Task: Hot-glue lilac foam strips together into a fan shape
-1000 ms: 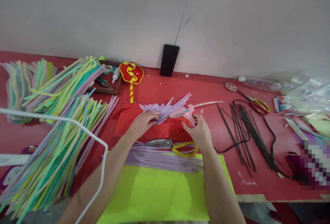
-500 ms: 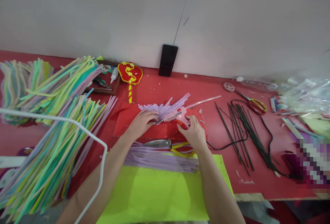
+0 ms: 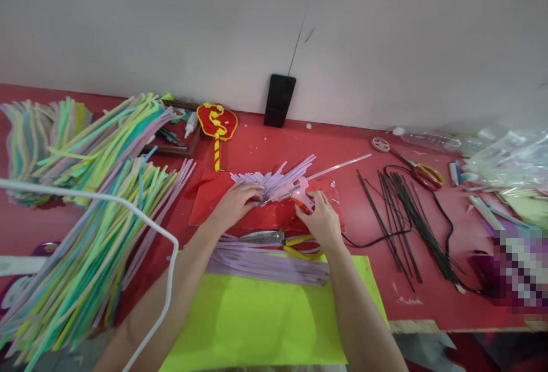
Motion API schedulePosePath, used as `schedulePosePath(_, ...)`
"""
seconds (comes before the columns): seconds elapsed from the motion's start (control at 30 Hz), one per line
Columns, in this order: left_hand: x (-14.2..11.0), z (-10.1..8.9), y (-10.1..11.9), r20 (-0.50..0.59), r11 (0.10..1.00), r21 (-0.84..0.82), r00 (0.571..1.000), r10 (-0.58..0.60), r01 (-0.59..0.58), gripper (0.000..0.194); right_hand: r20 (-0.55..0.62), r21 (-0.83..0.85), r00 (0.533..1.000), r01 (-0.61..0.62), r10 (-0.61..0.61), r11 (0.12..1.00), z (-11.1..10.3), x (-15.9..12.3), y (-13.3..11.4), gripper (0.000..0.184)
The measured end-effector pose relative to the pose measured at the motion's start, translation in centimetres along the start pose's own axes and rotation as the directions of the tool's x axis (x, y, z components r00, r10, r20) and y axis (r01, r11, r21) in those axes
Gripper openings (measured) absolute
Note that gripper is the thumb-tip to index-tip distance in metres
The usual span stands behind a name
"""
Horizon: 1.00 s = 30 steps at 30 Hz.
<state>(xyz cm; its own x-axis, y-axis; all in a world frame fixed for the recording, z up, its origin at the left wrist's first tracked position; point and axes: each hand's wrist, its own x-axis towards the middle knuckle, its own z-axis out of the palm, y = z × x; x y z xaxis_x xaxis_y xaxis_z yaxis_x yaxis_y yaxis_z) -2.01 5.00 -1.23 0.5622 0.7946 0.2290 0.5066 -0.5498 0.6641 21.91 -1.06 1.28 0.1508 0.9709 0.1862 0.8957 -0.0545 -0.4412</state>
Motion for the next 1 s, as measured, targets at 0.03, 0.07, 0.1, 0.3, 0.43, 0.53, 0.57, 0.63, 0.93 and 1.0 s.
schedulePosePath(0.03,0.0,0.0,0.0,0.0,1.0,0.0,1.0,0.002,-0.002,0.011,0.0,-0.001,1.0,0.004,-0.004,1.0,0.0,0.0,0.0,0.03)
schedulePosePath(0.07,0.0,0.0,0.0,0.0,1.0,0.001,1.0,0.004,-0.004,0.011,-0.001,-0.001,1.0,0.006,-0.006,1.0,-0.1,0.0,0.0,0.03)
schedulePosePath(0.1,0.0,0.0,-0.1,0.0,1.0,0.001,1.0,0.007,-0.007,0.011,-0.002,-0.001,1.0,0.008,-0.008,1.0,-0.1,0.0,-0.1,0.029)
schedulePosePath(0.3,0.0,0.0,-0.3,-0.001,1.0,-0.016,1.0,0.023,-0.023,0.01,0.018,0.014,1.0,0.002,-0.002,1.0,-0.2,0.0,-0.1,0.028)
schedulePosePath(0.43,-0.1,0.1,-0.4,0.004,1.0,-0.018,1.0,0.02,-0.02,0.011,0.022,0.018,1.0,-0.002,0.001,1.0,-0.3,0.0,-0.1,0.028)
schedulePosePath(0.53,0.0,0.1,-0.4,0.011,1.0,-0.016,1.0,0.012,-0.012,0.01,0.016,0.018,1.0,-0.012,0.012,1.0,-0.4,0.0,-0.1,0.028)
schedulePosePath(0.57,0.0,0.1,-0.4,0.013,1.0,-0.014,1.0,0.008,-0.008,0.01,0.012,0.02,1.0,-0.014,0.014,1.0,-0.4,0.0,-0.1,0.028)
schedulePosePath(0.63,0.1,0.0,-0.3,0.019,1.0,-0.014,1.0,0.002,-0.002,0.01,0.004,0.022,1.0,-0.013,0.013,1.0,-0.5,0.1,-0.1,0.028)
schedulePosePath(0.93,0.1,-0.2,-0.1,0.035,1.0,-0.022,0.999,-0.003,0.004,0.009,-0.029,0.011,0.998,-0.048,0.048,0.999,-1.0,0.1,-0.2,0.026)
schedulePosePath(1.0,0.1,-0.2,-0.1,0.038,1.0,-0.022,0.999,-0.004,0.005,0.01,-0.034,0.011,0.998,-0.049,0.049,0.999,-1.1,0.1,-0.3,0.026)
